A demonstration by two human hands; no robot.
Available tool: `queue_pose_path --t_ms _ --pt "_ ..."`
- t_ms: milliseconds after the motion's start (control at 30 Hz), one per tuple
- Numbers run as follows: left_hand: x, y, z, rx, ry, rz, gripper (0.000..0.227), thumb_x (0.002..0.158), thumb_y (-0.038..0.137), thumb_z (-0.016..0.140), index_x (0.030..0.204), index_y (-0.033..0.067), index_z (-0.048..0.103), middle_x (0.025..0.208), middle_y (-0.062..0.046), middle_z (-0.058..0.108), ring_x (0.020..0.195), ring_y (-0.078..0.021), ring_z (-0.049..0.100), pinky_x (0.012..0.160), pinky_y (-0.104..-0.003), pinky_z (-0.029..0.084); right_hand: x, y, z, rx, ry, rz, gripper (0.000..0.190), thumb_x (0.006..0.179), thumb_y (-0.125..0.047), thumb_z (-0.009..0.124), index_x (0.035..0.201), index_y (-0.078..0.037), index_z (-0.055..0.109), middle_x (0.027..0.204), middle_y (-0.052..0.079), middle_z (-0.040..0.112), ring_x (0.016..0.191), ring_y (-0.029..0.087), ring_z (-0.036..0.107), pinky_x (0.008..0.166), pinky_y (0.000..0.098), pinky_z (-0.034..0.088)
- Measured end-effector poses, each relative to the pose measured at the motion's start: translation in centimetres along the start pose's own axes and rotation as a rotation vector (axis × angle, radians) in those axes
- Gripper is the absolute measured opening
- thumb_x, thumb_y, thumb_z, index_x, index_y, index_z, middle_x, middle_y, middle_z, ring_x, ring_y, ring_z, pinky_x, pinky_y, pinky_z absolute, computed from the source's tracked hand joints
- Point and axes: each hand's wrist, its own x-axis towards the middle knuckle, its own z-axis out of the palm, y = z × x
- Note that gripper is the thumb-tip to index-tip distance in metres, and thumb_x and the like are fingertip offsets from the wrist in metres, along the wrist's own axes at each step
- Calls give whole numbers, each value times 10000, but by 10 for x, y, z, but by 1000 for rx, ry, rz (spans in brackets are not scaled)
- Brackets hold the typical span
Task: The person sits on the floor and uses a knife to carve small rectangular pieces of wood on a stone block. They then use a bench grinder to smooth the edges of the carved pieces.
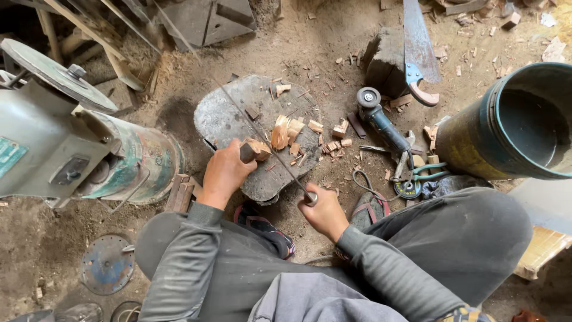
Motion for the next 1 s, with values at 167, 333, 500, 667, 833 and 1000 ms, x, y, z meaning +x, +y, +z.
queue_pose_path --t_ms 167,333,500,667,833,1000 --pt "2 6 2 49 26 62 449 723 302 826 1007 20 621 850 -276 700 846 -476 680 719 -555 536 8 10 -1 -57 -91 144 343 772 -215 748 1010 28 697 773 216 700 706 259 683 678 370 549" --pt "5 4 -5 -78 44 35 412 748 321 786 1028 46 660 857 -274 700 857 -476 678 731 -544 545 -7 -5 -14 57 -78 153 365 762 -220 722 1023 35 699 729 253 703 700 364 708 707 413 572" --pt "4 -3 -3 -31 64 11 386 784 329 777 1014 40 661 894 -275 705 894 -479 674 758 -548 540 7 39 11 -115 142 -419 358 752 -176 768 1021 52 705 1025 293 712 940 390 698 807 413 574" --pt "7 -11 -1 -10 39 -43 449 735 350 810 1009 24 667 929 -282 710 920 -477 669 788 -532 538 16 96 16 71 -219 348 246 794 -160 724 928 45 695 754 249 658 702 431 646 626 492 520" --pt "5 -46 -1 -352 36 -78 472 753 323 801 1082 9 676 1042 -217 758 955 -317 733 824 -402 552 52 123 -32 -525 -125 -26 358 813 -356 741 814 0 711 821 232 693 788 422 687 692 485 553" --pt "42 -53 17 -401 -81 -41 663 714 258 868 1206 -38 535 1070 -261 718 987 -305 708 823 -374 555 90 102 -68 -308 308 -268 403 790 -316 738 1005 24 718 818 246 685 757 410 691 640 462 560"
